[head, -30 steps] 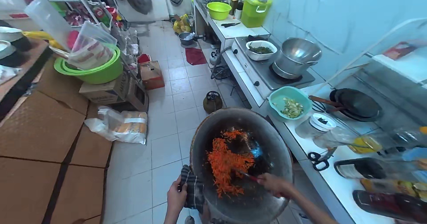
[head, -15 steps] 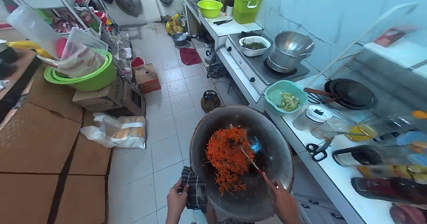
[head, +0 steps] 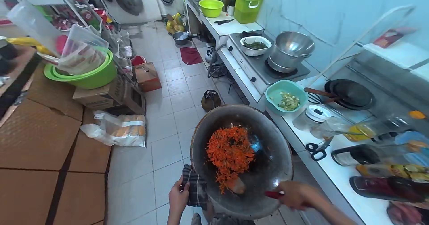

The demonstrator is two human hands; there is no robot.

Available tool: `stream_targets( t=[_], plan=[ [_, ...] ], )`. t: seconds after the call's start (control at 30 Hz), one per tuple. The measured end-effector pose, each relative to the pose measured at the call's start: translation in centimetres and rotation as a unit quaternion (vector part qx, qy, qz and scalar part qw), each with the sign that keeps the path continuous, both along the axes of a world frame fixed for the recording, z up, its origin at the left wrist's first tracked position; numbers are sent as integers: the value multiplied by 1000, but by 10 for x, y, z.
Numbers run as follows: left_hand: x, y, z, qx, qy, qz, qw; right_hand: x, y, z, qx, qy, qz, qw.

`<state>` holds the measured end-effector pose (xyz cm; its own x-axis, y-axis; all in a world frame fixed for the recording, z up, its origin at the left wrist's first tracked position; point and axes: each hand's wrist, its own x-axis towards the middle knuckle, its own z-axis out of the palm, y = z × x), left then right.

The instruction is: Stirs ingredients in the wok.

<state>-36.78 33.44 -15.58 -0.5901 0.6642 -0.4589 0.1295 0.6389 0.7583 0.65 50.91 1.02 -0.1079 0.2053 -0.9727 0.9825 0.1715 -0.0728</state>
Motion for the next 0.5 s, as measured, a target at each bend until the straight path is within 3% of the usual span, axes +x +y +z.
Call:
stream_targets(
  t=[0.13, 0.2, 0.3, 0.37, 0.4, 0.43, 0.47, 0.5],
  plan=[
    [2, 0, 2, -5, 0, -2, 1000, -68, -22, -101, 84, 153, -201, 964],
    [3, 0, 2, 0, -9, 2, 1000, -82, -26, -138, 91, 195, -383, 898],
    [4, -3, 1, 5, -13, 5, 1000, -64, -27, -139, -15, 268, -654, 707],
    [6, -3, 0, 3, -4, 7, 1000, -28, -24, -123, -123, 307, -749, 574],
    [8, -2, 1, 1, -2, 11, 1000, -7, -23, -111, -161, 321, -770, 528],
    [9, -2, 1, -2, 2, 15, 1000, 8, -21, -96, -165, 323, -770, 525],
    [9, -1, 1, -4, 5, 19, 1000, 18, -18, -81, -128, 313, -749, 570],
    [10, -1, 0, -6, 8, 21, 1000, 23, -15, -70, -59, 299, -698, 648]
  ],
)
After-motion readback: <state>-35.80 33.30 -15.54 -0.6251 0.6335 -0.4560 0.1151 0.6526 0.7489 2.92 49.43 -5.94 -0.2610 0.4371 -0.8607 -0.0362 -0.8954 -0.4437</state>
